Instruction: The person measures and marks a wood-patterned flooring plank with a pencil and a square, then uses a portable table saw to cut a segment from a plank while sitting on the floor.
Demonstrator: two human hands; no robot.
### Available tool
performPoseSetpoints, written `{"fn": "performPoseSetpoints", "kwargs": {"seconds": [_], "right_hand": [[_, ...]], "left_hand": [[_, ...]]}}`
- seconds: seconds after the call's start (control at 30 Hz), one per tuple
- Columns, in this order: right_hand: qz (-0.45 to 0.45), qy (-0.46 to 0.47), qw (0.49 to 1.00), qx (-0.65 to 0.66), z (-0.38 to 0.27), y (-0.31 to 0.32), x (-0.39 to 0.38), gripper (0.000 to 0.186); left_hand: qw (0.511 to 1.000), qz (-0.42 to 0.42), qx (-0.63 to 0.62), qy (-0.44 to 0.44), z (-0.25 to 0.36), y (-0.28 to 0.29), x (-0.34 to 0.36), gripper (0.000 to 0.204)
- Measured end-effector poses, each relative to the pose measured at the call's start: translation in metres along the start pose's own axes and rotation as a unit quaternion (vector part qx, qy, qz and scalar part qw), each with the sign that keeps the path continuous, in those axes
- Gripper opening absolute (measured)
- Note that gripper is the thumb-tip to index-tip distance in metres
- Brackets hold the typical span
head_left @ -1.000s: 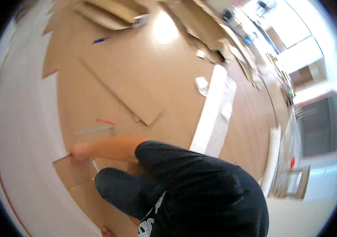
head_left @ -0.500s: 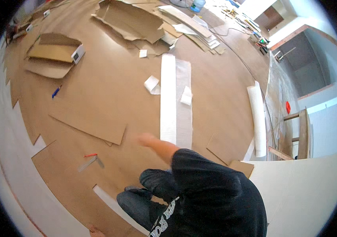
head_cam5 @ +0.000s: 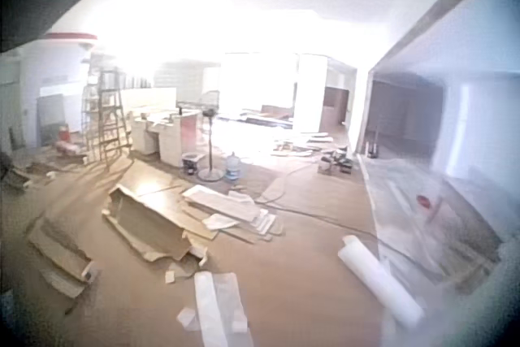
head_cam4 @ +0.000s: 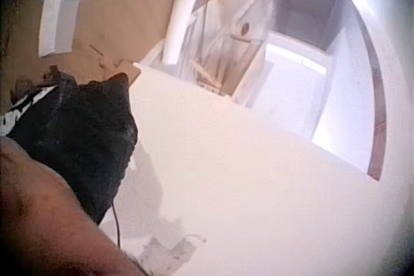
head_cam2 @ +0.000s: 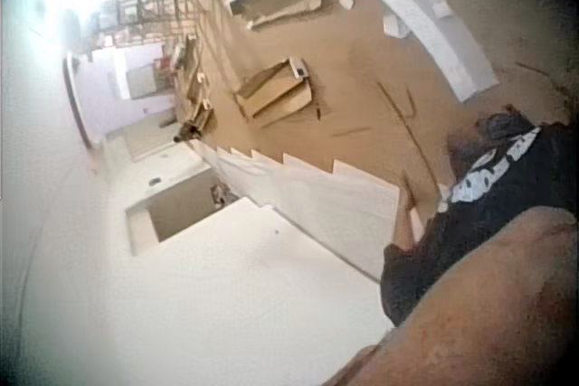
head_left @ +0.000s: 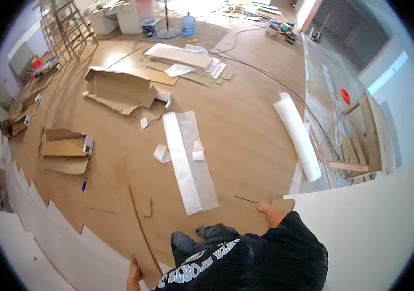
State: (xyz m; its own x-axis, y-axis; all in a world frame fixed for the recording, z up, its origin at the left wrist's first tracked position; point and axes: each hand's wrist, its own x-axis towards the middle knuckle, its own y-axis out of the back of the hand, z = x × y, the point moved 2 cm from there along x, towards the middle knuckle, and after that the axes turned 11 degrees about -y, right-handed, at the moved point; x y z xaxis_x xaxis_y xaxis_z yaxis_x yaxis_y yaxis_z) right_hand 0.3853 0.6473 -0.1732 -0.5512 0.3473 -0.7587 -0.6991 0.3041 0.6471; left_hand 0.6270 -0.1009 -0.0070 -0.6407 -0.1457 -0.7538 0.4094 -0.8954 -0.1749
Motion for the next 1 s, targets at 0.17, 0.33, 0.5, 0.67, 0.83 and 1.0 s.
{"fn": "performPoseSetpoints", "kwargs": {"seconds": [0.17,0.33,0.5,0.67,0.83,1.0], "right_hand": [[-0.002,0.025,0.971,0.237,-0.044,0.098,0.046,0.052],[0.044,0.079,0.967,0.236,-0.069,0.247,0.106,0.048],[0.103,0.075,0.966,0.223,-0.037,0.312,0.170,0.043],[0.088,-0.066,0.890,0.442,0.085,0.311,0.204,0.035],[0.096,-0.072,0.918,0.379,0.136,0.366,0.225,0.030],[-0.009,-0.113,0.942,0.314,0.180,0.484,0.369,0.027]], "left_hand": [[0.993,-0.054,0.046,0.095,0.032,-0.161,0.057,0.089],[0.984,-0.063,0.058,0.154,0.067,-0.273,0.152,0.088],[0.978,-0.068,0.077,0.183,0.145,-0.388,0.253,0.087],[0.969,-0.118,0.109,0.187,0.231,-0.582,0.370,0.086],[0.973,-0.115,0.128,0.153,0.312,-0.765,0.485,0.085],[0.977,-0.084,0.126,0.148,0.387,-0.920,0.570,0.084]]}}
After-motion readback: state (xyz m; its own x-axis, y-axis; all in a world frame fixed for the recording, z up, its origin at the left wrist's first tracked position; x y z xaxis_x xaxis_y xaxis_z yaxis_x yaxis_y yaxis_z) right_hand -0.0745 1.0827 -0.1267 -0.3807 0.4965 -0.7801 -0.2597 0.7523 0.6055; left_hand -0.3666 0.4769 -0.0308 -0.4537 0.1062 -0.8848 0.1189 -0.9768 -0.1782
